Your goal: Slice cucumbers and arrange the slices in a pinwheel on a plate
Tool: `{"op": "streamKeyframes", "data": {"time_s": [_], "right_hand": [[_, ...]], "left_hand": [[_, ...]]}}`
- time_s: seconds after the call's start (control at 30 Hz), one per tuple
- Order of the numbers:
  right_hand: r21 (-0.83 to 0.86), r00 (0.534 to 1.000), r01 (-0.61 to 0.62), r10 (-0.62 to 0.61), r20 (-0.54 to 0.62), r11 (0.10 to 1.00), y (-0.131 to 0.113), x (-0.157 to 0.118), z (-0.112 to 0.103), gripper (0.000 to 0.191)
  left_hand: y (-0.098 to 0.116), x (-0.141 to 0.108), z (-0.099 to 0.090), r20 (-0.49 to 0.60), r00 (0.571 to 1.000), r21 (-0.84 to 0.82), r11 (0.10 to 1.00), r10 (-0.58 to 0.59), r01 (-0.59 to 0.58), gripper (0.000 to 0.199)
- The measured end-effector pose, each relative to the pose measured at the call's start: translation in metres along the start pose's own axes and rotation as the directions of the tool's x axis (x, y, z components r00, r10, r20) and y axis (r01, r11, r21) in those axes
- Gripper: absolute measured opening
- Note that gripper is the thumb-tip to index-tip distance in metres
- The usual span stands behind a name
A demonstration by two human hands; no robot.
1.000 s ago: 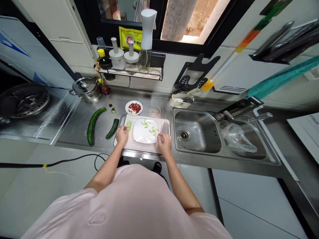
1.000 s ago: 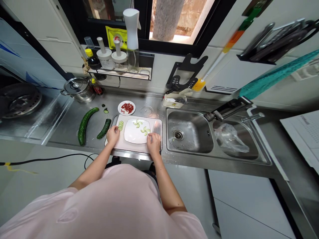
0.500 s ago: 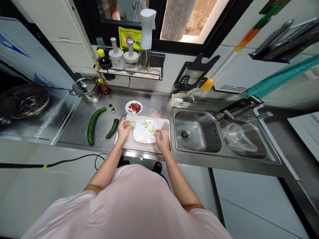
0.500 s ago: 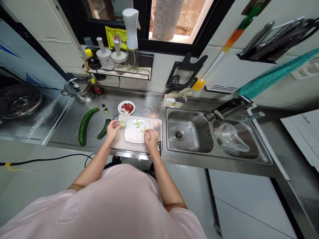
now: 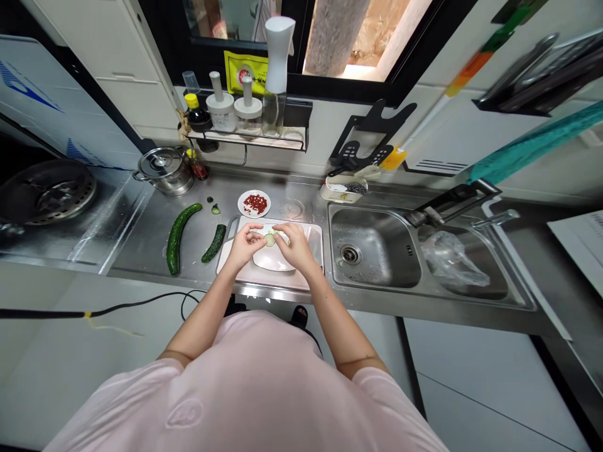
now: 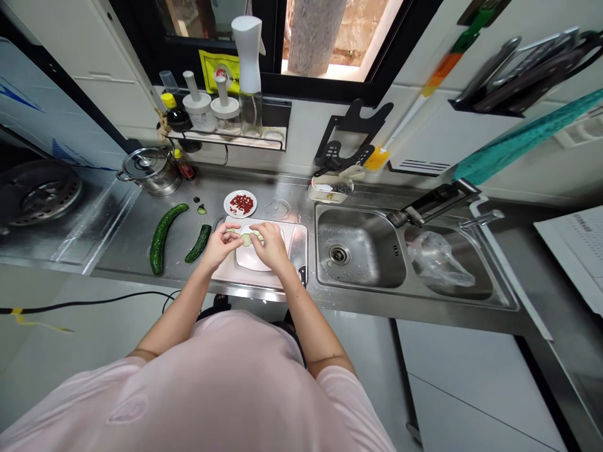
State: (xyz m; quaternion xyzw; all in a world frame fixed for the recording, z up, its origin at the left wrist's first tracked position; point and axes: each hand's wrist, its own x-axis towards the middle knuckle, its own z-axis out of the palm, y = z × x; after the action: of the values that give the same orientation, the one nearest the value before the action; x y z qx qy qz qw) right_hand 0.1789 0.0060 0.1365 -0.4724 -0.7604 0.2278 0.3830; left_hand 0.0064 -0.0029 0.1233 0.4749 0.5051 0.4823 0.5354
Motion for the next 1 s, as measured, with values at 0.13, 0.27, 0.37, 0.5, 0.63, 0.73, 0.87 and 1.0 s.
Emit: {"op": "streamKeyframes", "data": {"time_s": [0.13,0.27,0.37,0.5,0.63,0.73,0.87,1.0], "right_hand": [[0.046,0.996,-0.008,0.004,0.086,0.999,0.001,0.002,0.002,0.012],[0.132,0.994,-0.083,0.073,0.085,0.988,0.006,0.001,0.006,0.014],[0.223,0.99,-0.139,0.135,0.032,0.965,0.009,0.0,0.006,0.017],[0.346,0.974,-0.202,0.223,-0.023,0.916,0.009,0.003,0.001,0.019],[0.417,0.959,-0.228,0.278,-0.061,0.88,0.007,0.005,-0.004,0.02],[0.428,0.959,-0.226,0.278,-0.062,0.875,0.006,0.004,-0.005,0.02],[0.387,0.976,-0.175,0.211,-0.054,0.905,0.006,0.001,-0.006,0.021],[0.325,0.991,-0.11,0.13,-0.039,0.939,0.006,-0.003,-0.01,0.02]], "left_hand": [[0.007,-0.002,0.002,0.067,0.998,0.017,1.0,0.012,-0.013,0.045],[0.008,-0.002,0.004,0.064,0.998,-0.004,1.0,0.0,0.0,0.046],[0.006,-0.001,0.006,-0.016,0.999,-0.042,0.999,-0.028,0.028,0.042],[-0.001,-0.005,0.01,-0.045,0.985,-0.111,0.981,-0.167,0.161,0.032],[-0.004,-0.013,0.019,0.133,0.934,-0.224,0.908,-0.332,0.354,0.042],[-0.002,-0.015,0.025,0.232,0.89,-0.276,0.851,-0.393,0.447,0.048],[0.003,-0.012,0.027,0.26,0.871,-0.314,0.816,-0.417,0.485,0.049],[0.007,-0.007,0.025,0.242,0.89,-0.329,0.83,-0.387,0.45,0.045]]}}
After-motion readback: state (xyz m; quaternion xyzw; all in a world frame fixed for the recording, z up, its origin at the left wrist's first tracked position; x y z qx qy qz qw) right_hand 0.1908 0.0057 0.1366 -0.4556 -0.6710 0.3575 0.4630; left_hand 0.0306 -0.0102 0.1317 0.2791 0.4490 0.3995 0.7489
